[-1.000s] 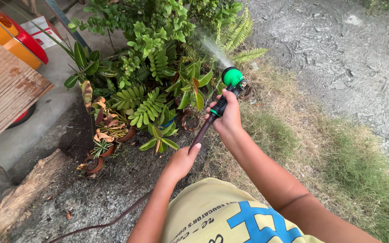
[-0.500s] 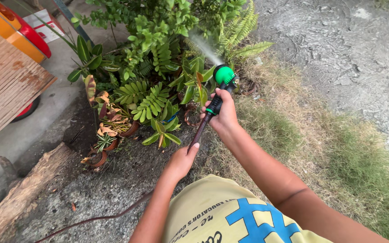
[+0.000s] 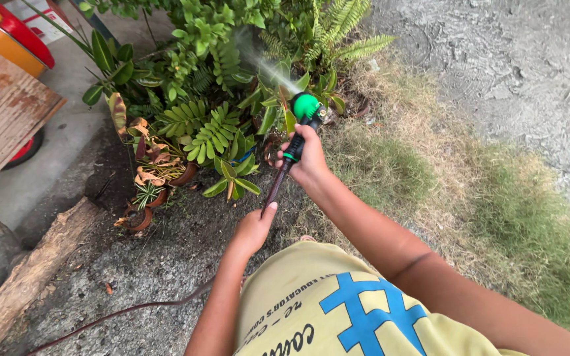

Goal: The person waters several plants in a garden area using a hose with a spray nozzle.

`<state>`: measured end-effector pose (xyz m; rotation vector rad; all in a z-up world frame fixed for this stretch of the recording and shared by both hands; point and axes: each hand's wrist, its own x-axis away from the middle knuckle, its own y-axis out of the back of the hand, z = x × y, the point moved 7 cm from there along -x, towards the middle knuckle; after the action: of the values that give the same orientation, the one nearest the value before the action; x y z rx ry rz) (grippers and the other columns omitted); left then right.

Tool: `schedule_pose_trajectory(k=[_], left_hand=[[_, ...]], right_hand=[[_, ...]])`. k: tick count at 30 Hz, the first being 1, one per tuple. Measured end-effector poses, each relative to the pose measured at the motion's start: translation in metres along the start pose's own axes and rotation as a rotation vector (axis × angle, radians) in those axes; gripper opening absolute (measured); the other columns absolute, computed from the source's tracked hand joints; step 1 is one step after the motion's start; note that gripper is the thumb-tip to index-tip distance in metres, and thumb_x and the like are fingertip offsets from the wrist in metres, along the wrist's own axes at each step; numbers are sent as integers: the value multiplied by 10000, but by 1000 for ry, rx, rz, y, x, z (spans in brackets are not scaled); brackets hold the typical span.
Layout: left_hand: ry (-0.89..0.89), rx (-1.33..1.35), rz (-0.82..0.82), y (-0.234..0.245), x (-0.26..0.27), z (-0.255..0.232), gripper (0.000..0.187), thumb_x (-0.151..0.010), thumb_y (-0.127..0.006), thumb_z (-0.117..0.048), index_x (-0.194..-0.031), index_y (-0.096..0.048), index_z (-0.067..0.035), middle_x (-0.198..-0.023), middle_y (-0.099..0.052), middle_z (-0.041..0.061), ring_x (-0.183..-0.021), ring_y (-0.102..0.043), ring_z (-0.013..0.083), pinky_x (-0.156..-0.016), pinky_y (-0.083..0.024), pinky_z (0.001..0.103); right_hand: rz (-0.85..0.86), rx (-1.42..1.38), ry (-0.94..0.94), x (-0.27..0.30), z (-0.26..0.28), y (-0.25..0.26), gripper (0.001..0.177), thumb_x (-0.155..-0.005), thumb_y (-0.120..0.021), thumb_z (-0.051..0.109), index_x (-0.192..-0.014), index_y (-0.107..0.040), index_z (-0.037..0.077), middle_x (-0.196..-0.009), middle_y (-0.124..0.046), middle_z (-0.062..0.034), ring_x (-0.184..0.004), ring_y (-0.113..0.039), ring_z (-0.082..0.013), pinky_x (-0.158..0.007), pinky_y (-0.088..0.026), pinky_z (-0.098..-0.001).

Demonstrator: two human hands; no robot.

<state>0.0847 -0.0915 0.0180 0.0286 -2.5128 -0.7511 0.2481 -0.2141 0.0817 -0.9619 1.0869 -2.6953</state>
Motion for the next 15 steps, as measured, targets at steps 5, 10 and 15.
schedule_pose_trajectory(k=[5, 10, 15], left_hand=[[-3, -35, 107, -20, -9, -8, 762, -956, -401, -676, -878, -698, 21, -802, -707, 222, -803, -689, 407, -783, -520, 494], [-84, -110, 163, -27, -15, -36, 751, -975, -380, -662, -990, -732, 2, -871, -695, 205, -878, -659, 417, -833, -499, 495], [-41, -137, 262, -33, -14, -57, 750, -957, -377, -658, -1004, -723, 6, -857, -722, 230, -852, -700, 407, -826, -517, 495]], right_hand=[[-90, -49, 47, 4, 10, 34, 300, -853, -629, 382, -952, -484, 139, -713, -539, -90, -626, -567, -270, -554, -455, -455], [-173, -118, 73, 11, 28, 59, 284, -845, -612, 387, -934, -480, 152, -713, -535, -82, -644, -555, -260, -568, -448, -443], [-197, -157, 129, 22, 48, 74, 282, -846, -612, 391, -901, -492, 142, -700, -512, -69, -650, -546, -254, -567, -427, -430]])
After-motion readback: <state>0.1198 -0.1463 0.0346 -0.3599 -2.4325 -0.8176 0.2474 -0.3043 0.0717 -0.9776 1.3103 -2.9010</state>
